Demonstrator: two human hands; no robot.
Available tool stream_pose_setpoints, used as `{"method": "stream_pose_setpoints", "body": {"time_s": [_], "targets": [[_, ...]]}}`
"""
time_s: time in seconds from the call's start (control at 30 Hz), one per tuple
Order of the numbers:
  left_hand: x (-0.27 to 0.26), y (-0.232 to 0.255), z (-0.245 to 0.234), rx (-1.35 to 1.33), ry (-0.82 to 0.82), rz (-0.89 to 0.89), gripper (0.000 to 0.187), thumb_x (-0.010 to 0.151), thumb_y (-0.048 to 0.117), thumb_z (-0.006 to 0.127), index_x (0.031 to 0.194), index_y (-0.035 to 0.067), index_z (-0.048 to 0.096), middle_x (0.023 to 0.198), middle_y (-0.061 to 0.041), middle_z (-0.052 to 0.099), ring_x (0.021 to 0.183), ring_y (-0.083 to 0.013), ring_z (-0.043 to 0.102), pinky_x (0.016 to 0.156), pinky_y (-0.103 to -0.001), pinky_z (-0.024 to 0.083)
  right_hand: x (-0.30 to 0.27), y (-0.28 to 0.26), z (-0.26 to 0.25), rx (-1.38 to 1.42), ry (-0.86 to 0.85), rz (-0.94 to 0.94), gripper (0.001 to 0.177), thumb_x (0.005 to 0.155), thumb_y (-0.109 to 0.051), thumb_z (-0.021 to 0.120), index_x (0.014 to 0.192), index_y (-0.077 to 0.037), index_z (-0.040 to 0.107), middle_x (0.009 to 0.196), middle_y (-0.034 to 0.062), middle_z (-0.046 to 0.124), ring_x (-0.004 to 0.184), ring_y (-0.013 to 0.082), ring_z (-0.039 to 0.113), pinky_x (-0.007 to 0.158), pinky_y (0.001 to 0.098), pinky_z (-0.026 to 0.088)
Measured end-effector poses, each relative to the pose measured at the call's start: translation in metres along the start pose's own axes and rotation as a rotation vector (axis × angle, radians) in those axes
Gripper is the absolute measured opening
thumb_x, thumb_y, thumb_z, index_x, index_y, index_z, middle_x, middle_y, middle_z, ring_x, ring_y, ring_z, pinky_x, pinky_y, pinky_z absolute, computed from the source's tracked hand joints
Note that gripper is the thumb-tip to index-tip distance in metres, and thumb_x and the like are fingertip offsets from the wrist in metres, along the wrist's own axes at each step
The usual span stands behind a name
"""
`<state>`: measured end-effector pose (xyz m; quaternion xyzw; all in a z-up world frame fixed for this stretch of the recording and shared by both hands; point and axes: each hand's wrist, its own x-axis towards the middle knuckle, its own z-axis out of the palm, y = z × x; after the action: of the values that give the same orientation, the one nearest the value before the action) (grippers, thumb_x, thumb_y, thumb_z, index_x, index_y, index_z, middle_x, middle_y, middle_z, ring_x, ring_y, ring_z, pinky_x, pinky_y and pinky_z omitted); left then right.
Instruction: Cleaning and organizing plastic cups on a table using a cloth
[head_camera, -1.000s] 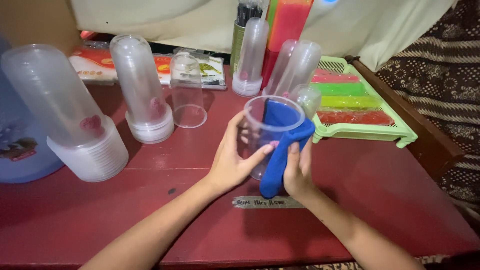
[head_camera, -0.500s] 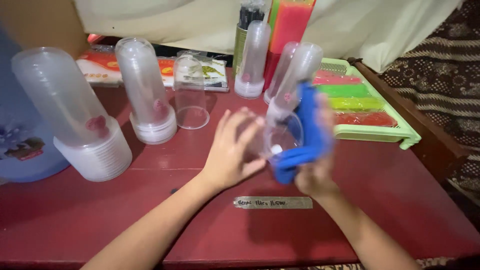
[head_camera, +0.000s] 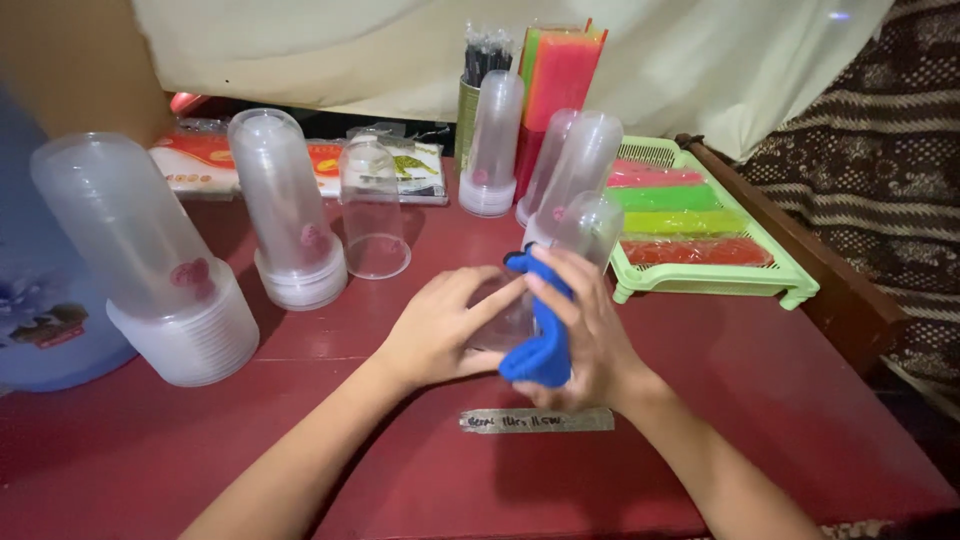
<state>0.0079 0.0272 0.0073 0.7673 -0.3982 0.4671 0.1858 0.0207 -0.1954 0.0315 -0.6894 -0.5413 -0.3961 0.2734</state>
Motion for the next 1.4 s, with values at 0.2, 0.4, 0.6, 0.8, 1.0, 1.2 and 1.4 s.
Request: {"method": "stream_pose_setpoints", "body": {"time_s": [0.2,0.4,0.6,0.8,1.0,1.2,1.4], "targets": [[0.009,0.003,-0.012,-0.155,-0.07,0.01,0.076,0.081,0.057,0.078,0.135,0.007,0.06,0.112,-0.019,0.064,0.098,-0.0362,0.068,0.08,-0.047,0.057,-0.007,0.011,0.0,-0.064,-0.061,-0.202,0.102,0.073,-0.084,0.063,0.148,-0.017,0.046,0.152,0.0184,0.046,0.134,0.053,0.047,0.104,0.0644,0.042],[0.004,0.0,0.001,0.285,-0.017,0.148,0.06,0.103,0.056,0.045,0.148,0.017,0.052,0.116,-0.02,0.059,0.107,-0.0357,0.064,0.093,-0.047,0.051,-0.009,-0.004,0.024,0.09,0.139,0.106,0.09,0.092,-0.07,0.05,0.153,-0.007,0.035,0.154,0.0286,0.038,0.141,0.0513,0.039,0.115,0.0626,0.03],[-0.003,-0.007,0.01,0.386,0.088,0.148,0.054,0.098,0.058,0.054,0.143,0.029,0.057,0.119,-0.019,0.062,0.111,-0.0368,0.063,0.095,-0.051,0.049,-0.006,-0.016,0.027,0.282,0.242,0.222,0.078,0.102,-0.048,0.048,0.152,0.01,0.033,0.156,0.033,0.03,0.149,0.052,0.026,0.121,0.0629,0.021],[-0.004,-0.005,0.007,0.11,0.082,-0.02,0.088,0.075,0.057,0.081,0.146,0.015,0.053,0.119,-0.022,0.062,0.109,-0.0392,0.064,0.09,-0.051,0.052,-0.007,-0.012,0.027,0.145,0.235,0.099,0.055,0.109,-0.036,0.034,0.147,0.0,0.05,0.154,0.0286,0.043,0.145,0.0613,0.031,0.116,0.0694,0.025],[0.027,0.021,0.005,-0.71,0.27,-0.865,0.078,0.096,0.026,0.065,0.158,0.005,0.023,0.133,-0.029,0.06,0.123,-0.0424,0.062,0.105,-0.055,0.05,-0.044,0.017,0.039,-0.041,0.202,-0.215,0.044,0.099,-0.043,0.058,0.137,-0.022,0.059,0.148,0.0283,0.049,0.136,0.0672,0.038,0.108,0.0831,0.027],[0.031,0.02,-0.002,-1.629,0.45,-1.409,0.088,0.082,0.075,0.034,0.138,0.008,0.044,0.123,-0.017,0.055,0.105,-0.0245,0.055,0.09,-0.042,0.047,-0.042,-0.017,0.039,-0.37,-0.095,-0.273,0.072,0.089,-0.053,0.093,0.145,-0.047,0.047,0.155,-0.0067,0.04,0.149,0.022,0.031,0.127,0.0654,0.02],[0.006,0.014,0.037,-1.764,0.515,-1.441,0.074,0.092,0.065,0.036,0.144,0.013,0.048,0.14,-0.017,0.058,0.113,-0.0255,0.056,0.102,-0.036,0.041,-0.028,-0.035,0.034,-0.287,-0.243,-0.275,0.065,0.098,-0.075,0.037,0.146,-0.036,0.057,0.153,-0.006,0.05,0.144,0.0178,0.04,0.121,0.0656,0.017]]}}
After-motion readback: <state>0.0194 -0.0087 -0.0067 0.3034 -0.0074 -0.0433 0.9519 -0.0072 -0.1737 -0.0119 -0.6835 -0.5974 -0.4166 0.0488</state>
